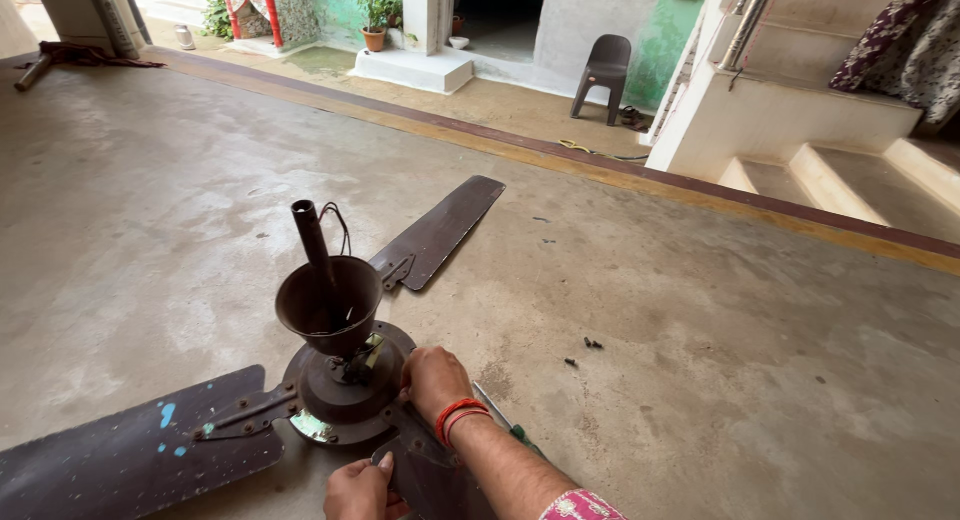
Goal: The person assembles an electric fan by attaching the blades to the central motor housing. They pick up each blade, align it with the mounting holes, insert screws, and tighten them using a screwdriver. The process is repeated for each blade until all are secured.
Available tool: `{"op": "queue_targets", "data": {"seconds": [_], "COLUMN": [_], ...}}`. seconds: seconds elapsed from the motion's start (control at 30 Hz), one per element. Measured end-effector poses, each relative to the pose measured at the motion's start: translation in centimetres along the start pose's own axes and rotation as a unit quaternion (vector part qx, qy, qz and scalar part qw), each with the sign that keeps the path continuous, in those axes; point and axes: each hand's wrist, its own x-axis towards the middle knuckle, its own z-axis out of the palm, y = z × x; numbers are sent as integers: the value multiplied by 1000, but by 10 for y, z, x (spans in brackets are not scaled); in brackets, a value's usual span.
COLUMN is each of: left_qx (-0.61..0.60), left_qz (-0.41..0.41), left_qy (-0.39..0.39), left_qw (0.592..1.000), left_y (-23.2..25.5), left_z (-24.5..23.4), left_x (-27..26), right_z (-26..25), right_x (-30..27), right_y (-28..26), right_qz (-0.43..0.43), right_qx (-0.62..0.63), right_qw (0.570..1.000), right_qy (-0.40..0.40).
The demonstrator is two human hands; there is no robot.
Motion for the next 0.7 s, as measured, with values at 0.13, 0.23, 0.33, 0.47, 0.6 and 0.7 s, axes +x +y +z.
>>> {"op": "queue_targets", "data": {"seconds": [0.13, 0.23, 0.33, 0.47, 0.6, 0.7], "left_qx": [13, -15, -48, -86, -103, -115], "left_qz": [-15, -41, 5, 55, 100, 86], "left_qy": [-1, 8, -45, -83, -123, -124], "left_qw": [1000, 999, 998, 991, 982, 982], "left_y": [2, 1, -10, -24, -32, -19], "left_z": [3, 7, 8, 9, -2, -5], "left_x": [2, 11, 20, 30, 25, 7], "right_z": [-3, 1, 18, 29, 27, 17], "right_x": [5, 12, 20, 24, 18, 12], "right_y": [3, 11, 11, 17, 15, 14], "right_qz": [-38, -216, -276, -267, -236, -149], "right_qx": [-34, -190, -338, -286, -235, -162], "right_qw": [999, 957, 899, 920, 942, 976], "right_qy": [-19, -25, -46, 4, 40, 7]}}
